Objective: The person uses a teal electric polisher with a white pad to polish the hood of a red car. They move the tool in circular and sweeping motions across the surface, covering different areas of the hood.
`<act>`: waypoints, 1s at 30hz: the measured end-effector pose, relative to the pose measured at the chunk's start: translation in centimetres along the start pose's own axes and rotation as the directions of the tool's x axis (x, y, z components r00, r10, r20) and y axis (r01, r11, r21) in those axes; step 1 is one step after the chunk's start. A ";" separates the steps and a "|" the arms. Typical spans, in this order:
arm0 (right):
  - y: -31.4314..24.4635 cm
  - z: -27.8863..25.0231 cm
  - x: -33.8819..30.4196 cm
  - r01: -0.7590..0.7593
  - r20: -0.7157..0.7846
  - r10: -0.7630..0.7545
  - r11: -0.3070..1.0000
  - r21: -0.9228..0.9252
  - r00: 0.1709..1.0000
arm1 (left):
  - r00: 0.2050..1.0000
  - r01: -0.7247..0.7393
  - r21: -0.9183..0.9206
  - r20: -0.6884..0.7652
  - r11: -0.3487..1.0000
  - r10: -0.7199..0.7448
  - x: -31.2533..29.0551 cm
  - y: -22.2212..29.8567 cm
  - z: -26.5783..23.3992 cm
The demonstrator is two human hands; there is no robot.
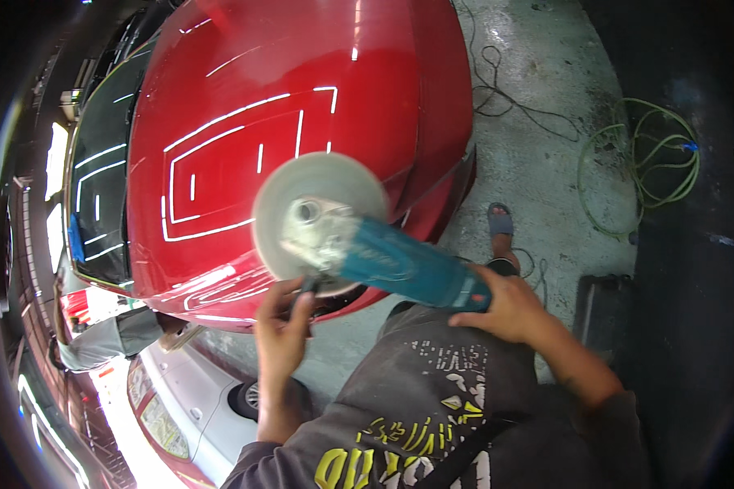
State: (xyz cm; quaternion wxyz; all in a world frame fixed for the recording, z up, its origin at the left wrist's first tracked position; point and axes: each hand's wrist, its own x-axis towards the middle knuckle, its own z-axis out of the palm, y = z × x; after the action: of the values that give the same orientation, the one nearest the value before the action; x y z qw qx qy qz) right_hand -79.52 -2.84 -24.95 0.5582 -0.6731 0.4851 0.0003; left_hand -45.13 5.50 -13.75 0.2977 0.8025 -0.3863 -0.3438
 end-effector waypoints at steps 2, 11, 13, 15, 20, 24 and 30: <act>-3.0 2.0 0.8 0.119 0.019 -0.120 0.992 0.038 0.993 | 0.996 0.011 -0.055 -0.084 0.998 -0.016 -1.0 -2.3 -3.7; -4.8 9.2 1.4 0.225 -0.129 -0.223 0.974 0.003 0.966 | 0.991 -0.047 -0.026 -0.130 0.999 0.043 -3.0 -5.9 -8.1; -1.3 9.1 0.7 0.137 -0.221 -0.141 0.990 -0.034 0.965 | 0.987 -0.155 0.062 -0.029 0.986 0.157 -2.8 -5.3 -4.7; 3.7 8.9 0.8 0.134 -0.336 -0.107 0.989 0.057 0.936 | 0.950 -0.311 0.127 0.082 0.942 0.303 -2.0 -3.6 -0.4; 11.6 2.3 0.7 -0.058 -0.396 0.095 0.993 0.106 0.913 | 0.883 -0.446 0.185 0.247 0.875 0.398 2.3 3.5 8.5; 10.7 -5.7 4.3 -0.099 -0.395 0.134 0.989 0.107 0.909 | 0.879 -0.466 0.256 0.242 0.847 0.410 9.5 8.5 12.1; 9.0 -13.2 7.9 -0.124 -0.297 0.204 0.955 0.268 0.933 | 0.873 -0.486 0.237 0.180 0.841 0.453 15.3 13.3 13.6</act>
State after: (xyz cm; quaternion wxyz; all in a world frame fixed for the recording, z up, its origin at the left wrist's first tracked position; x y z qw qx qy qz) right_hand -88.32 -17.09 -31.03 0.5485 -0.5469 0.6206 -0.1223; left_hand -54.19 -16.96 -16.70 0.2355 0.6950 -0.6318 -0.2499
